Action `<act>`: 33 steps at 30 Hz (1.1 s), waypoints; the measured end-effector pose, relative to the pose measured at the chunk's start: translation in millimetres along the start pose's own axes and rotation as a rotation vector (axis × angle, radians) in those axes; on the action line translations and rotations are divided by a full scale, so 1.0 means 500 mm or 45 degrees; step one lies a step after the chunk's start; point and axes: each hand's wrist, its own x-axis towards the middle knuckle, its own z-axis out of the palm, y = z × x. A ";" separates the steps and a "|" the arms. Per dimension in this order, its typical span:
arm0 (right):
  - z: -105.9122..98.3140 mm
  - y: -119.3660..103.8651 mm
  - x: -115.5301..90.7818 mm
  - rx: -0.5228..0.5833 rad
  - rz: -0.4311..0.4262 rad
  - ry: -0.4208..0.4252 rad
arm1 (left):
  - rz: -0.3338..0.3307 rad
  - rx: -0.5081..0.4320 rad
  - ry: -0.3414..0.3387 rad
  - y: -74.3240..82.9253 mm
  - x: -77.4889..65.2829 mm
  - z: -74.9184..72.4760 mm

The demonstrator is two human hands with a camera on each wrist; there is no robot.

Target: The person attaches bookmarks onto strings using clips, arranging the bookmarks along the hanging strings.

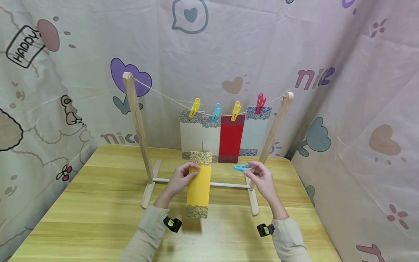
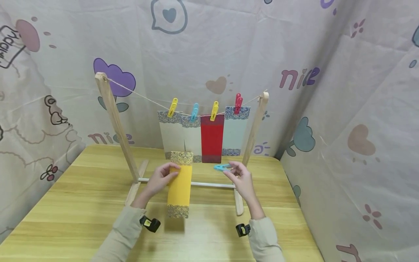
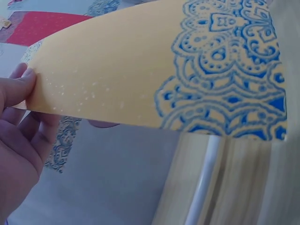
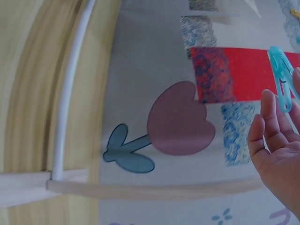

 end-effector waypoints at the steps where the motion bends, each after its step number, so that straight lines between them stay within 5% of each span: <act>1: 0.004 -0.004 0.004 0.006 -0.008 -0.005 | 0.000 -0.002 0.008 0.002 0.000 -0.003; 13: 0.043 -0.048 0.050 -0.042 -0.103 -0.015 | 0.014 0.029 0.055 0.014 -0.004 -0.037; 24: 0.068 -0.112 0.101 -0.056 -0.170 -0.012 | 0.120 0.047 0.114 0.022 0.002 -0.072; 31: 0.089 -0.146 0.140 -0.035 -0.210 -0.032 | 0.206 0.087 0.146 -0.030 0.019 -0.103; 33: 0.095 -0.172 0.150 -0.048 -0.235 -0.040 | 0.216 0.075 0.151 -0.024 0.020 -0.108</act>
